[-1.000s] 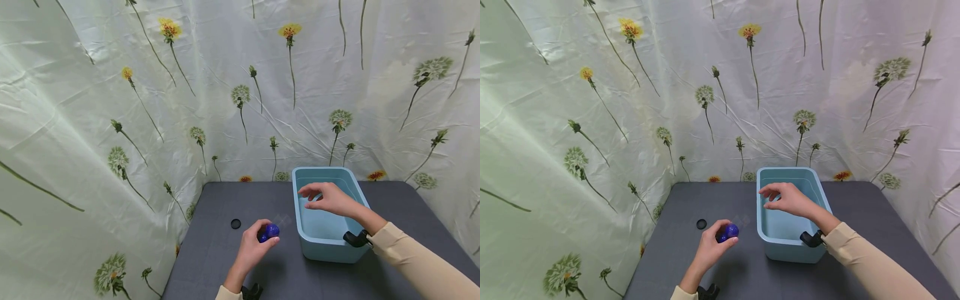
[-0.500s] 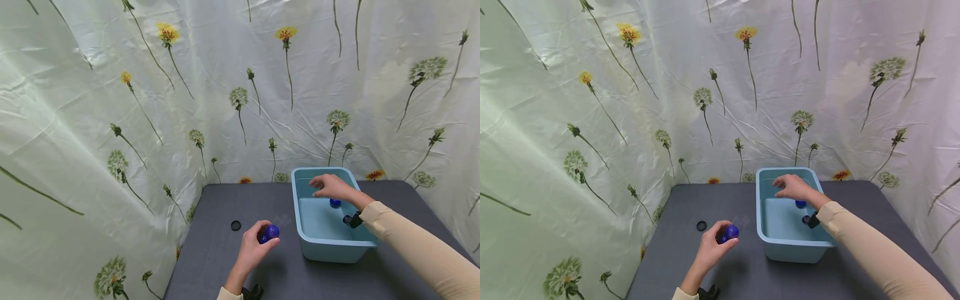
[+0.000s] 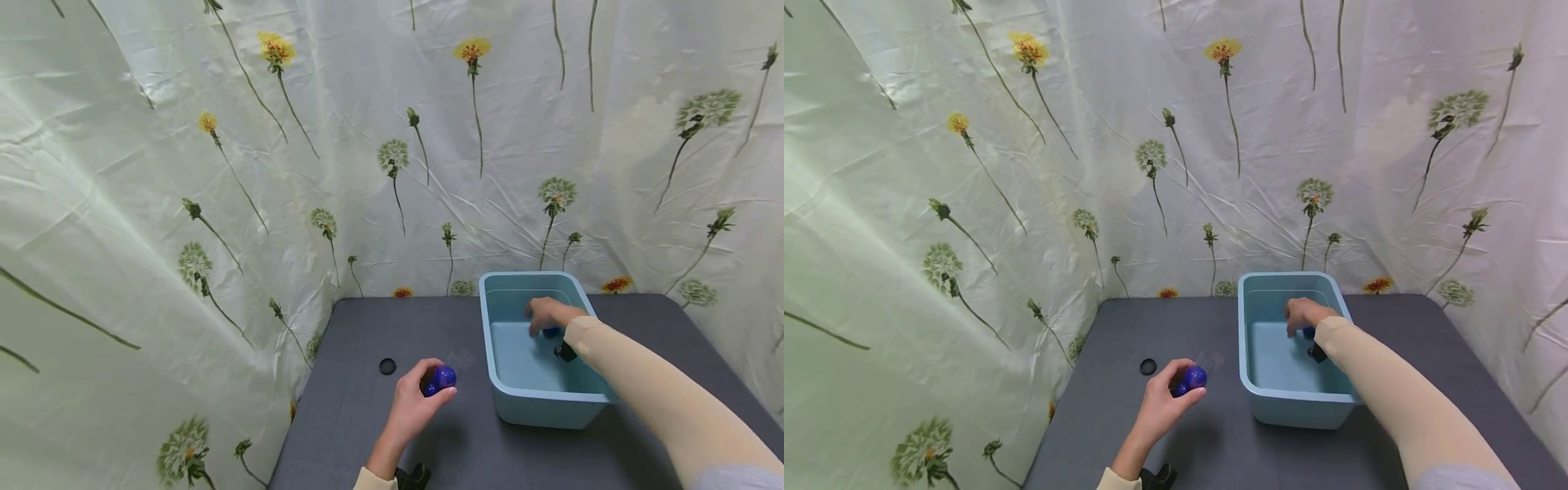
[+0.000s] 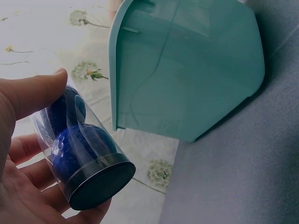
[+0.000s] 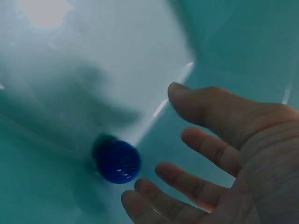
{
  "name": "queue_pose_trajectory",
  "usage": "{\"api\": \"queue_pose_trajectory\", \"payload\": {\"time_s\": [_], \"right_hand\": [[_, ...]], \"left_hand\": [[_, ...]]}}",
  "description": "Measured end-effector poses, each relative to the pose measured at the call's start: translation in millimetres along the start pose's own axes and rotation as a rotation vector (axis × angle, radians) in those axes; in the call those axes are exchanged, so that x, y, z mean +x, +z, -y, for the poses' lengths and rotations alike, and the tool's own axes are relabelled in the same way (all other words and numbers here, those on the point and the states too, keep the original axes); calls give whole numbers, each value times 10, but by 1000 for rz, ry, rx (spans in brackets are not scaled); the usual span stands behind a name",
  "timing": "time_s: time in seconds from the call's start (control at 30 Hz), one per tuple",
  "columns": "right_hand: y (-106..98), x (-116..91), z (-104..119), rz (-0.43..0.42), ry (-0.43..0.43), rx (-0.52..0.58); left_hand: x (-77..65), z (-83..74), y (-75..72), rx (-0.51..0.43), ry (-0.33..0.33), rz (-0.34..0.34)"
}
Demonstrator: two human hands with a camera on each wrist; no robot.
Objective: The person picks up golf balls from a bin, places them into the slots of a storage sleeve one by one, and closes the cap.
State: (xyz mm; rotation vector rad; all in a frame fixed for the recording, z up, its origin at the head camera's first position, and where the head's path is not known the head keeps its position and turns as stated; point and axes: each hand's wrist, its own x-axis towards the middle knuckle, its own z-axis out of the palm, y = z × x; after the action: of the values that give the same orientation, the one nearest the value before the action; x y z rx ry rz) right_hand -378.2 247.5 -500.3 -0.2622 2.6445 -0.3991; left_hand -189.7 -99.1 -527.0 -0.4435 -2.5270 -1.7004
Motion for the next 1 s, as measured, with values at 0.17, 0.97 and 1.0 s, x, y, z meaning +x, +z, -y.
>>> {"api": "queue_pose_trajectory", "payload": {"time_s": [0.17, 0.97, 1.0], "right_hand": [[78, 45, -70, -8, 67, -7], [342, 156, -56, 85, -47, 280], [356, 167, -27, 92, -59, 265]], "left_hand": [[1, 1, -1, 6, -3, -3], [-8, 51, -24, 18, -12, -5], [-7, 53, -23, 19, -10, -4]]}}
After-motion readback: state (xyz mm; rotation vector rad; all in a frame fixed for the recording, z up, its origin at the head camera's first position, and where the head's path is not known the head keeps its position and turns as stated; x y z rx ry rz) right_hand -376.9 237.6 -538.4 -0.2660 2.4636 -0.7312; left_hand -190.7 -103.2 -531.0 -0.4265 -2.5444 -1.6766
